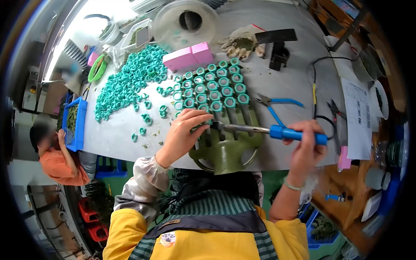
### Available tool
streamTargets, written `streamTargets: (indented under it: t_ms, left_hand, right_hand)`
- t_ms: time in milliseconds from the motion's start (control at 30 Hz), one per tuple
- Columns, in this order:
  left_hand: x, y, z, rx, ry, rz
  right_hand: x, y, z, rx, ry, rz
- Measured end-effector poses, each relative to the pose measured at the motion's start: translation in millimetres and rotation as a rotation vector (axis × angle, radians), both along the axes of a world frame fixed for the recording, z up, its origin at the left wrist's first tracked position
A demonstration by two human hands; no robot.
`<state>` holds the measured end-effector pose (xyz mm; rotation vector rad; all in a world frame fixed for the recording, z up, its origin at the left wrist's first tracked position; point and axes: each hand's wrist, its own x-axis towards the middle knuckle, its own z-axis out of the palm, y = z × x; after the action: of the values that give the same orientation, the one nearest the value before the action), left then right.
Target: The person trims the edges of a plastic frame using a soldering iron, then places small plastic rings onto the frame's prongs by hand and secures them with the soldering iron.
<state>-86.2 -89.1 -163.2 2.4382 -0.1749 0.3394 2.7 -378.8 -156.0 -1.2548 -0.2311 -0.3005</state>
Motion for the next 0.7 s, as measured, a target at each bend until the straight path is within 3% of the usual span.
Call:
streamTargets:
  t_ms: [100,200,267,333,433,567,667,700]
  left_hand:
    - [0,-1,4,0.017,0.015,-0.012]
    - [1,19,15,-0.260,0.012,0.090]
    - [-1,64,6,-0.302,0.012,0.276]
    - [-12,115,-12,0.325,-0.044,0.320]
    - [-28,136,-24,0.300,0.136,0.336]
    - [-40,146,-35,0.115,0.093,0.536]
    - [-54,141,-19,0.488,0.108,0.660]
    - [-54,136,-14,0.507,0.098,0.645]
  right_hand:
    - [-1,-12,10,0.000,0.016,-0.019]
    - [0,-15,10,-0.036,0.007,-0.079]
    - [-1,-17,10,-0.032,0.010,-0.088]
    - [-3,-19,12,-0.033,-0.002,-0.076]
    - [-3,-18,13,-0.046,-0.020,-0.067]
    - [-8,-12,19,-0.057,0.032,-0.111]
    - [-9,-17,18,-0.063,0.012,-0.084]
    - [-9,-17,19,-0.065,0.001,-0.070]
